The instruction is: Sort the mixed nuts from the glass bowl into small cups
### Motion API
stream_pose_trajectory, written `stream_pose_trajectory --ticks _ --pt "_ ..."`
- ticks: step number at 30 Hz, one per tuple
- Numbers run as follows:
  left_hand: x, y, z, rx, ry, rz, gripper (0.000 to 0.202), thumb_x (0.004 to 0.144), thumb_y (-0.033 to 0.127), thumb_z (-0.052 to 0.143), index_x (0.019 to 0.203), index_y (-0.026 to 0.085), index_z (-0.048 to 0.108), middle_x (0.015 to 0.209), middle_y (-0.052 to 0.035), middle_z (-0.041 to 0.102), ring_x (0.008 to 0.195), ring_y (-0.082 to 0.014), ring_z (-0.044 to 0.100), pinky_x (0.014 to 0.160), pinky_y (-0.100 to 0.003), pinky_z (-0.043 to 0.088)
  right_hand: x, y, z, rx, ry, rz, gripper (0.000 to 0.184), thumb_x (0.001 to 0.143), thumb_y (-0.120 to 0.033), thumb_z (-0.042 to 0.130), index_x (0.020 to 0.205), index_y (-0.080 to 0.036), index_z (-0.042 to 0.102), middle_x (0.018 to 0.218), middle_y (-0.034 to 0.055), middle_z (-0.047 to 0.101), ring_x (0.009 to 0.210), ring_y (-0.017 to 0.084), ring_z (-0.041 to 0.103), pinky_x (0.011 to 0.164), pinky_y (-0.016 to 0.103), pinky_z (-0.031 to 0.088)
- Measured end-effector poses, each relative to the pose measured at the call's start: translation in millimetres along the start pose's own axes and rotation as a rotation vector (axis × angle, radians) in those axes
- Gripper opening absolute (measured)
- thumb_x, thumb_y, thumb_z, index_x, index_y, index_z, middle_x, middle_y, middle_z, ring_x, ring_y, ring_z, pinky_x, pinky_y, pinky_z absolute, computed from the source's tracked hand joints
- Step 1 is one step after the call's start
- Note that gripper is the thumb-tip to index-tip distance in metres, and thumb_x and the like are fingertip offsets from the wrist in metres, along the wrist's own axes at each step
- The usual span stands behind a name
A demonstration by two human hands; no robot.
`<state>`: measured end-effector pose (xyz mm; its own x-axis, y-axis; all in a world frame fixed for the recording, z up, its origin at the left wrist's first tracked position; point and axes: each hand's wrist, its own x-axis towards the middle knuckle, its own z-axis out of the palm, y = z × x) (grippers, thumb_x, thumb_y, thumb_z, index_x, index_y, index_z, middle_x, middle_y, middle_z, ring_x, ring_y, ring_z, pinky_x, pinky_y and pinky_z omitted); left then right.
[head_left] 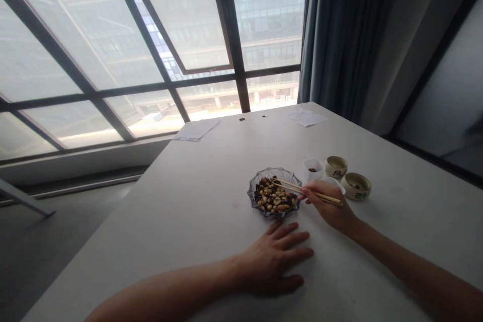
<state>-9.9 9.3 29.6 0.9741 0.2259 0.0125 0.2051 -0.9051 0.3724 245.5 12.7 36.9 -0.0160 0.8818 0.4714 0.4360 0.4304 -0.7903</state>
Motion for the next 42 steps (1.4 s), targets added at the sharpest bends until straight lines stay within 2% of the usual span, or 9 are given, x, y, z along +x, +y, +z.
stream_pose_trajectory --ticks 7,15,22,26,36,42 --pt "-0.4 0.0 0.7 0.001 0.009 0.001 0.06 0.101 0.055 0.051 0.155 0.029 0.046 0.166 -0.0053 0.037 0.156 -0.0358 0.027 0.127 -0.057 0.016 8.5 -5.0 5.9 -0.024 -0.028 -0.079 0.032 0.103 -0.041 0.055 0.087 -0.022 0.074 0.085 0.0067 0.074 0.078 0.021 0.07 0.071 0.032 0.058" --pt "-0.5 -0.1 1.4 0.006 0.02 0.011 0.06 0.102 0.056 0.05 0.155 0.028 0.046 0.166 -0.0057 0.038 0.156 -0.0348 0.027 0.127 -0.056 0.016 4.4 -2.3 14.7 -0.002 0.012 -0.064 0.028 0.103 -0.04 0.056 0.094 -0.022 0.075 0.086 0.0063 0.076 0.075 0.022 0.072 0.069 0.033 0.059" --pt "-0.6 -0.6 0.4 -0.021 0.012 0.001 0.06 0.1 0.053 0.055 0.155 0.029 0.046 0.166 -0.0053 0.038 0.155 -0.0363 0.028 0.127 -0.057 0.015 -5.4 -14.9 -2.5 0.022 0.098 -0.039 0.025 0.102 -0.037 0.06 0.087 -0.022 0.074 0.085 0.0058 0.076 0.074 0.021 0.073 0.069 0.033 0.06" --pt "0.0 0.2 0.2 -0.014 0.019 -0.003 0.06 0.099 0.052 0.056 0.154 0.031 0.046 0.166 -0.0038 0.038 0.155 -0.0351 0.028 0.127 -0.057 0.016 -7.4 -21.2 -8.1 0.047 0.144 -0.021 0.024 0.102 -0.036 0.06 0.09 -0.022 0.074 0.083 0.0047 0.076 0.07 0.019 0.073 0.065 0.031 0.061" --pt "-0.5 0.4 -0.2 -0.013 0.016 -0.003 0.061 0.1 0.053 0.054 0.156 0.03 0.045 0.166 -0.0039 0.037 0.155 -0.0348 0.028 0.127 -0.057 0.016 5.3 -4.5 18.5 0.113 0.091 0.053 0.028 0.101 -0.043 0.061 0.09 -0.02 0.074 0.082 0.0061 0.078 0.072 0.022 0.076 0.065 0.032 0.063" --pt "-0.8 -0.4 1.5 -0.014 0.023 0.006 0.061 0.1 0.053 0.054 0.156 0.03 0.045 0.166 -0.0044 0.038 0.155 -0.035 0.028 0.127 -0.057 0.017 3.2 -2.8 20.8 0.073 0.088 0.034 0.03 0.102 -0.041 0.06 0.088 -0.02 0.075 0.082 0.0063 0.078 0.071 0.021 0.074 0.065 0.03 0.06"
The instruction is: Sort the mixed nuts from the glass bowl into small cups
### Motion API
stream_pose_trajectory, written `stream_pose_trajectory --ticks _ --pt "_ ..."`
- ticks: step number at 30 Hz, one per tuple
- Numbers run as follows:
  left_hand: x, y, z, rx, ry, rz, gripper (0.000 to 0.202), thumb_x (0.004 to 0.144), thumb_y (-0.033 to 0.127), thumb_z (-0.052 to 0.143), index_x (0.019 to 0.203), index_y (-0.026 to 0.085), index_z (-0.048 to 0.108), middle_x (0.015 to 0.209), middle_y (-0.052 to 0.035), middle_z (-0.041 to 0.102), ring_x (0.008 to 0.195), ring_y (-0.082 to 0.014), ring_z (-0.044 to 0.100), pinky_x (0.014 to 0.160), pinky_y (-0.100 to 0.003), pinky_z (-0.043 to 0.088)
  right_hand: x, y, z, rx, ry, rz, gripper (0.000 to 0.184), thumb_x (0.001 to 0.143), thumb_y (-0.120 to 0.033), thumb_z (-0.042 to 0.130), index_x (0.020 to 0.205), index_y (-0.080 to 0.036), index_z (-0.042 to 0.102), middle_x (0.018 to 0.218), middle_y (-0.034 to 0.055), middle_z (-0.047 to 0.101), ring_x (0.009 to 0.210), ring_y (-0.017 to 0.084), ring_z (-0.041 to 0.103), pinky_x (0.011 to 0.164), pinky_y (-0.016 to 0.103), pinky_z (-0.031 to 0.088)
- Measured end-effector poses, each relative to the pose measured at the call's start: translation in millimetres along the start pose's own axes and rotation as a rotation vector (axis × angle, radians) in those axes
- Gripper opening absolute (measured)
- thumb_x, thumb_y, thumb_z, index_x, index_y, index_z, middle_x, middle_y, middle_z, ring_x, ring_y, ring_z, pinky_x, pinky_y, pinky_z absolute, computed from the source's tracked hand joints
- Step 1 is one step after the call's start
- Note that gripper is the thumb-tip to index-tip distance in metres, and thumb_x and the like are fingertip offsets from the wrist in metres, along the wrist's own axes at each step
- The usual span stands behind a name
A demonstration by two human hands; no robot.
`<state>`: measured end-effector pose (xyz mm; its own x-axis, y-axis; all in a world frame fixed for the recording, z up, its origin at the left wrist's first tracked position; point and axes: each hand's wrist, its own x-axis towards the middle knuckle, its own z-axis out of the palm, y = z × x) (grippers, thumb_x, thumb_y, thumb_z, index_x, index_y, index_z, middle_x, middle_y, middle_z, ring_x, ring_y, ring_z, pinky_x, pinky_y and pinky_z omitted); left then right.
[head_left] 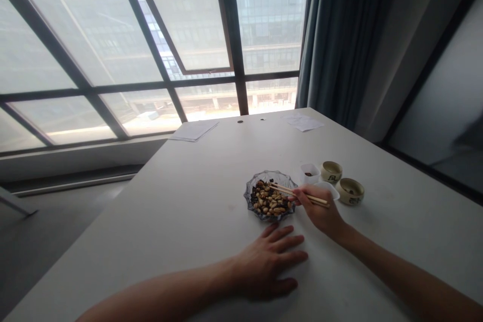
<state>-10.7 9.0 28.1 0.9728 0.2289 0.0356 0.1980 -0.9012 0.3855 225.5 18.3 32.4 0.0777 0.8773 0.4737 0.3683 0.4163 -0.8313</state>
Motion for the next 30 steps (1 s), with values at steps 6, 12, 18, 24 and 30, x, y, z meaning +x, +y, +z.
stream_pose_trajectory --ticks 6,12,18,24,30 --pt "0.2 1.7 -1.9 0.018 0.003 0.0 0.06 0.1 0.054 0.053 0.155 0.03 0.045 0.165 -0.004 0.039 0.155 -0.0345 0.029 0.127 -0.058 0.018 -2.0 -8.9 -2.2 -0.081 0.005 -0.1 0.03 0.103 -0.036 0.057 0.083 -0.02 0.073 0.077 0.0044 0.074 0.07 0.02 0.071 0.066 0.03 0.053" --pt "0.7 1.7 -2.3 0.016 0.009 0.002 0.06 0.099 0.052 0.056 0.155 0.03 0.046 0.165 -0.0047 0.04 0.155 -0.0349 0.03 0.127 -0.057 0.018 -6.4 -13.9 -4.1 -0.087 -0.015 -0.065 0.028 0.103 -0.036 0.057 0.086 -0.02 0.072 0.079 0.0058 0.075 0.071 0.02 0.071 0.066 0.03 0.056" --pt "0.2 1.6 -2.4 0.008 0.004 0.001 0.061 0.099 0.052 0.056 0.155 0.03 0.045 0.165 -0.0052 0.039 0.154 -0.0358 0.03 0.127 -0.057 0.018 -4.8 -16.8 -4.5 -0.101 -0.027 -0.054 0.03 0.104 -0.035 0.056 0.083 -0.02 0.071 0.078 0.0053 0.074 0.072 0.02 0.071 0.067 0.03 0.055" --pt "0.6 1.8 -2.4 0.001 0.007 -0.002 0.061 0.099 0.052 0.056 0.155 0.03 0.046 0.165 -0.0047 0.039 0.154 -0.0352 0.03 0.127 -0.056 0.018 -7.2 -17.3 -2.3 -0.181 -0.021 -0.112 0.033 0.105 -0.032 0.054 0.079 -0.02 0.069 0.074 0.0039 0.071 0.068 0.019 0.066 0.064 0.03 0.048" --pt "1.0 2.0 -2.8 0.001 0.005 -0.007 0.061 0.099 0.053 0.056 0.155 0.031 0.045 0.165 -0.0049 0.039 0.155 -0.0361 0.029 0.126 -0.057 0.019 -9.2 -16.9 -5.3 -0.183 -0.023 -0.133 0.03 0.105 -0.031 0.053 0.083 -0.021 0.071 0.076 0.0043 0.071 0.071 0.02 0.066 0.066 0.032 0.048"
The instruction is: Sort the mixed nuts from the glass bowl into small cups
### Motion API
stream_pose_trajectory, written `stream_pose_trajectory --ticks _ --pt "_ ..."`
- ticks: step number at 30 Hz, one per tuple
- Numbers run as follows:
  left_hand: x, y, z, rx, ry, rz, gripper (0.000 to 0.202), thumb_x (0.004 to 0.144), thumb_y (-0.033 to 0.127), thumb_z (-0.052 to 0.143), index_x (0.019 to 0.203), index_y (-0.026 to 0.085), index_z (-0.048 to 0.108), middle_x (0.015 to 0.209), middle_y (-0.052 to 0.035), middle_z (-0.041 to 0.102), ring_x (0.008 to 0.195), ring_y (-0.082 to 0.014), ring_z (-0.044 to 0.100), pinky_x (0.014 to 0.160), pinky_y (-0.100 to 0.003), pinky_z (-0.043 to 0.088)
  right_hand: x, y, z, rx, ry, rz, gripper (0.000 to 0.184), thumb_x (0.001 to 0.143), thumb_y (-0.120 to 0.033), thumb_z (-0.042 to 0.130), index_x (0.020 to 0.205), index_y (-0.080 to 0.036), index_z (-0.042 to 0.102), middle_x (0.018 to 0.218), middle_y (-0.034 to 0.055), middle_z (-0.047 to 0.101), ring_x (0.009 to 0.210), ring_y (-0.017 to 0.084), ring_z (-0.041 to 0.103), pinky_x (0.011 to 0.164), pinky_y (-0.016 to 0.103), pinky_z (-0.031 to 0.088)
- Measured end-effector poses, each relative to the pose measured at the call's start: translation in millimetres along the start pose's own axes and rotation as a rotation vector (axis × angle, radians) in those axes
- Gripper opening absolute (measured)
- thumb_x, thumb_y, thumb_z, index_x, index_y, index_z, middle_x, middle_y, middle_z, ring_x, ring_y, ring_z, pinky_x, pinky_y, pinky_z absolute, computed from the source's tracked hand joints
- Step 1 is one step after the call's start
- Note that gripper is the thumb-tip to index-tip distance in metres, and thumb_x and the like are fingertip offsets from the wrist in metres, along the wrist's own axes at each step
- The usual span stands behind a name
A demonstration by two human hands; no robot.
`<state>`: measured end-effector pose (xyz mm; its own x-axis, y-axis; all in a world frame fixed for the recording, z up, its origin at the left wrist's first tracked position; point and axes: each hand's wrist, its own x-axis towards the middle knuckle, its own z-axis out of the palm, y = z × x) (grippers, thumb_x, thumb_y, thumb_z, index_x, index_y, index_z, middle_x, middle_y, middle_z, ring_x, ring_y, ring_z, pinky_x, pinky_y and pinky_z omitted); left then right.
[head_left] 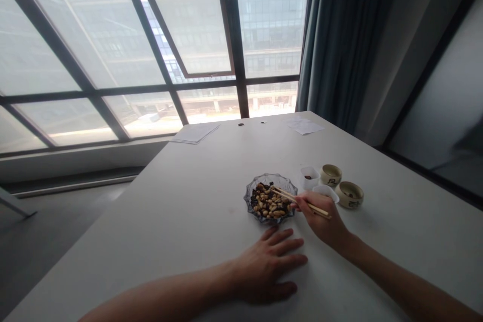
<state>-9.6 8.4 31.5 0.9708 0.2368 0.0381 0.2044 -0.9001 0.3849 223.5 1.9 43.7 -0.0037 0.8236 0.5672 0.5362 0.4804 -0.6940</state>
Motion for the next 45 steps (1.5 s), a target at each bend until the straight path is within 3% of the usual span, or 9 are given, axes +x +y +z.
stream_pose_trajectory --ticks 6,11,17,20,24,34,38,45 --pt "-0.7 -0.5 -0.3 -0.004 -0.001 0.002 0.061 0.098 0.051 0.058 0.154 0.031 0.046 0.165 -0.0053 0.04 0.154 -0.0368 0.03 0.127 -0.057 0.018 0.1 -13.5 -17.2 -0.051 0.02 -0.117 0.02 0.102 -0.021 0.055 0.09 -0.023 0.071 0.082 0.0046 0.074 0.076 0.021 0.07 0.071 0.033 0.052" --pt "-0.5 -0.2 -0.5 -0.009 -0.012 -0.007 0.061 0.098 0.05 0.058 0.155 0.031 0.046 0.165 -0.0049 0.039 0.155 -0.0364 0.029 0.127 -0.057 0.017 -7.5 -19.2 -52.4 -0.161 0.157 -0.179 0.015 0.099 -0.02 0.06 0.095 -0.025 0.074 0.093 0.0056 0.078 0.089 0.024 0.074 0.081 0.036 0.056" --pt "-0.9 -1.2 0.2 -0.016 -0.013 -0.013 0.06 0.1 0.051 0.056 0.155 0.031 0.045 0.166 -0.004 0.037 0.155 -0.0351 0.028 0.128 -0.056 0.016 -10.5 -0.8 -108.6 -0.296 0.43 -0.021 0.014 0.098 -0.031 0.065 0.093 -0.024 0.076 0.089 0.005 0.079 0.08 0.023 0.077 0.079 0.035 0.06" --pt "-1.5 -1.0 -0.6 -0.028 -0.015 -0.016 0.06 0.1 0.05 0.056 0.155 0.031 0.045 0.166 -0.0048 0.037 0.155 -0.0358 0.027 0.127 -0.057 0.017 -12.7 13.0 -124.4 -0.271 0.572 0.085 0.018 0.098 -0.037 0.066 0.091 -0.022 0.076 0.088 0.0063 0.08 0.078 0.024 0.078 0.08 0.037 0.062" --pt "-1.2 0.0 -2.2 -0.035 -0.024 -0.017 0.061 0.099 0.049 0.058 0.155 0.032 0.045 0.166 -0.004 0.037 0.155 -0.0359 0.028 0.127 -0.057 0.018 -19.9 24.9 -127.7 -0.17 0.684 0.182 0.025 0.096 -0.042 0.068 0.088 -0.02 0.075 0.087 0.008 0.08 0.074 0.024 0.079 0.076 0.037 0.064" --pt "-1.0 -1.1 -0.2 -0.02 0.002 -0.008 0.061 0.098 0.048 0.06 0.155 0.032 0.047 0.165 -0.0043 0.039 0.155 -0.0355 0.029 0.128 -0.055 0.016 -24.4 36.8 -122.8 -0.117 0.662 0.237 0.027 0.095 -0.045 0.069 0.089 -0.019 0.075 0.084 0.0073 0.08 0.071 0.023 0.078 0.073 0.037 0.066" --pt "-0.3 -1.0 0.4 -0.019 -0.002 -0.014 0.06 0.098 0.048 0.059 0.155 0.033 0.046 0.166 -0.0035 0.038 0.155 -0.035 0.029 0.128 -0.056 0.016 -23.2 39.9 -121.9 -0.048 0.687 0.209 0.028 0.094 -0.045 0.07 0.09 -0.018 0.074 0.083 0.0074 0.078 0.067 0.021 0.077 0.065 0.034 0.066" --pt "-0.7 -1.3 1.0 -0.015 0.009 -0.006 0.061 0.097 0.047 0.06 0.155 0.032 0.047 0.165 -0.0044 0.039 0.155 -0.0354 0.029 0.128 -0.055 0.017 -21.9 29.3 -114.2 0.035 0.694 0.168 0.024 0.093 -0.041 0.073 0.092 -0.018 0.075 0.082 0.0076 0.079 0.07 0.024 0.078 0.066 0.035 0.067"
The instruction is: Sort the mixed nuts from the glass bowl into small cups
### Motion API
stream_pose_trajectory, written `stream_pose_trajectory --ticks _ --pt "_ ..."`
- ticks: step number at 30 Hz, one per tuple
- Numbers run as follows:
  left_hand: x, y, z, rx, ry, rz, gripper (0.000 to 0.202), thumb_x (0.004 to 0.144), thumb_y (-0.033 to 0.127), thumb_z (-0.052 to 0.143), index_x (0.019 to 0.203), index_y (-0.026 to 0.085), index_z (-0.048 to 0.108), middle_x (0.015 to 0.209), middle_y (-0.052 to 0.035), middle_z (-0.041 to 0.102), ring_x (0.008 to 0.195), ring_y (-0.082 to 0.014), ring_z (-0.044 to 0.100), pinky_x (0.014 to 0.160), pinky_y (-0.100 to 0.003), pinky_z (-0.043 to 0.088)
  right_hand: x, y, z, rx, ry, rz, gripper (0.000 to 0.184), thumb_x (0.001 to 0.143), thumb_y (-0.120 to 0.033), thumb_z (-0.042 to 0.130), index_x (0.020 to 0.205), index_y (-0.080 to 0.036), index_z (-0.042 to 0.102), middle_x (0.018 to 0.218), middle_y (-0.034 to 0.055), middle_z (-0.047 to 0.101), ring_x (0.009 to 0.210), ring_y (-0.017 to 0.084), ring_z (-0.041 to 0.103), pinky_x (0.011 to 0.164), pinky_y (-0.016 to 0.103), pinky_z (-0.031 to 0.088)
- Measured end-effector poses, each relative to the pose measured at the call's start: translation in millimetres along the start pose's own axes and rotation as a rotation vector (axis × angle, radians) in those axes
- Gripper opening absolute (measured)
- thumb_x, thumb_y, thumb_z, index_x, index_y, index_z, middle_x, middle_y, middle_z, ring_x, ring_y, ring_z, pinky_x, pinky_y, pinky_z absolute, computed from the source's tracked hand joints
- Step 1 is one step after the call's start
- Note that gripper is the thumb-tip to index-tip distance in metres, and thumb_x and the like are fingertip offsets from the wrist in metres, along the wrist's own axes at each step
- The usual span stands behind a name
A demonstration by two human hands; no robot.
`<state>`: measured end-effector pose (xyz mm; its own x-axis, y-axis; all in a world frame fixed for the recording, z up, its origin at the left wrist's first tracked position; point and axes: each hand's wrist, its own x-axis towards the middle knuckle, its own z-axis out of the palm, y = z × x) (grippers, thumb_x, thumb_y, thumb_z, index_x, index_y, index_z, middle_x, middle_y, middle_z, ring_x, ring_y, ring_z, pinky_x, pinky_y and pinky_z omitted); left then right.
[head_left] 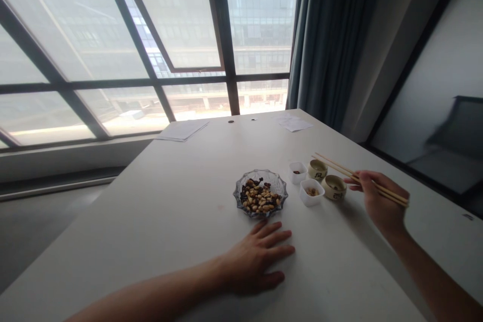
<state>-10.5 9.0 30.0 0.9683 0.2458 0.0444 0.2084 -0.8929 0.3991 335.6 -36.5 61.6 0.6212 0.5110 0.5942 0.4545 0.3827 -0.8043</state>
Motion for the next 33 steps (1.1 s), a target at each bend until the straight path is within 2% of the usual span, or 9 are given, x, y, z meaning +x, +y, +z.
stream_pose_trajectory --ticks 3,5,9,13,17,20,28,33 --pt "-0.2 -0.5 0.2 -0.004 0.0 0.0 0.061 0.097 0.048 0.06 0.155 0.032 0.046 0.165 -0.0047 0.039 0.155 -0.0357 0.029 0.127 -0.055 0.018 -8.2 -11.8 8.3 0.083 -0.093 0.028 0.02 0.092 -0.039 0.075 0.091 -0.019 0.076 0.083 0.0082 0.08 0.071 0.026 0.079 0.068 0.038 0.068" --pt "-0.1 -0.8 0.6 0.001 0.003 0.002 0.061 0.097 0.049 0.06 0.155 0.032 0.046 0.165 -0.0046 0.04 0.154 -0.0358 0.03 0.127 -0.055 0.018 -15.3 -19.0 17.8 0.11 -0.223 0.036 0.02 0.094 -0.039 0.073 0.092 -0.02 0.077 0.085 0.0081 0.08 0.071 0.025 0.079 0.067 0.039 0.068" --pt "0.0 -1.1 2.1 0.019 0.01 0.002 0.06 0.098 0.051 0.059 0.154 0.033 0.047 0.165 -0.004 0.04 0.154 -0.0357 0.031 0.127 -0.055 0.02 -27.3 -26.4 45.6 0.094 -0.527 0.004 0.024 0.099 -0.041 0.065 0.092 -0.021 0.077 0.085 0.0074 0.08 0.071 0.022 0.077 0.064 0.033 0.066" --pt "-0.1 -1.4 2.7 0.029 0.007 0.004 0.06 0.099 0.054 0.056 0.154 0.033 0.046 0.165 -0.0035 0.04 0.154 -0.0358 0.031 0.127 -0.056 0.02 -32.0 -24.5 75.8 0.074 -0.672 -0.012 0.029 0.1 -0.042 0.062 0.088 -0.02 0.075 0.083 0.0068 0.078 0.071 0.02 0.074 0.064 0.03 0.063" --pt "-0.3 -1.3 2.0 0.031 -0.004 0.009 0.06 0.1 0.054 0.054 0.155 0.032 0.045 0.165 -0.0039 0.039 0.154 -0.0361 0.031 0.127 -0.055 0.02 -33.2 -15.8 97.0 0.025 -0.73 -0.07 0.031 0.101 -0.042 0.061 0.085 -0.02 0.075 0.082 0.0072 0.075 0.074 0.021 0.071 0.066 0.031 0.061" --pt "-0.3 -1.0 1.6 0.017 -0.001 0.011 0.061 0.099 0.053 0.056 0.155 0.032 0.045 0.165 -0.0038 0.039 0.154 -0.0359 0.031 0.127 -0.055 0.018 -34.7 -10.0 104.0 0.009 -0.754 -0.114 0.03 0.101 -0.04 0.061 0.085 -0.019 0.075 0.081 0.0073 0.073 0.074 0.021 0.069 0.066 0.031 0.059" --pt "0.0 -1.3 3.4 0.009 0.01 0.024 0.06 0.1 0.052 0.055 0.154 0.029 0.047 0.165 -0.0059 0.04 0.154 -0.0359 0.03 0.127 -0.057 0.016 -41.5 -10.1 104.1 0.008 -0.739 -0.238 0.023 0.102 -0.03 0.06 0.086 -0.021 0.074 0.079 0.0047 0.071 0.07 0.018 0.066 0.066 0.031 0.051" --pt "0.0 -1.2 3.6 0.015 0.018 0.024 0.059 0.1 0.053 0.055 0.153 0.029 0.048 0.165 -0.0056 0.04 0.154 -0.0352 0.03 0.127 -0.057 0.018 -44.9 -11.2 102.8 -0.031 -0.726 -0.243 0.024 0.103 -0.028 0.059 0.085 -0.021 0.072 0.077 0.0036 0.07 0.068 0.018 0.065 0.065 0.031 0.049"
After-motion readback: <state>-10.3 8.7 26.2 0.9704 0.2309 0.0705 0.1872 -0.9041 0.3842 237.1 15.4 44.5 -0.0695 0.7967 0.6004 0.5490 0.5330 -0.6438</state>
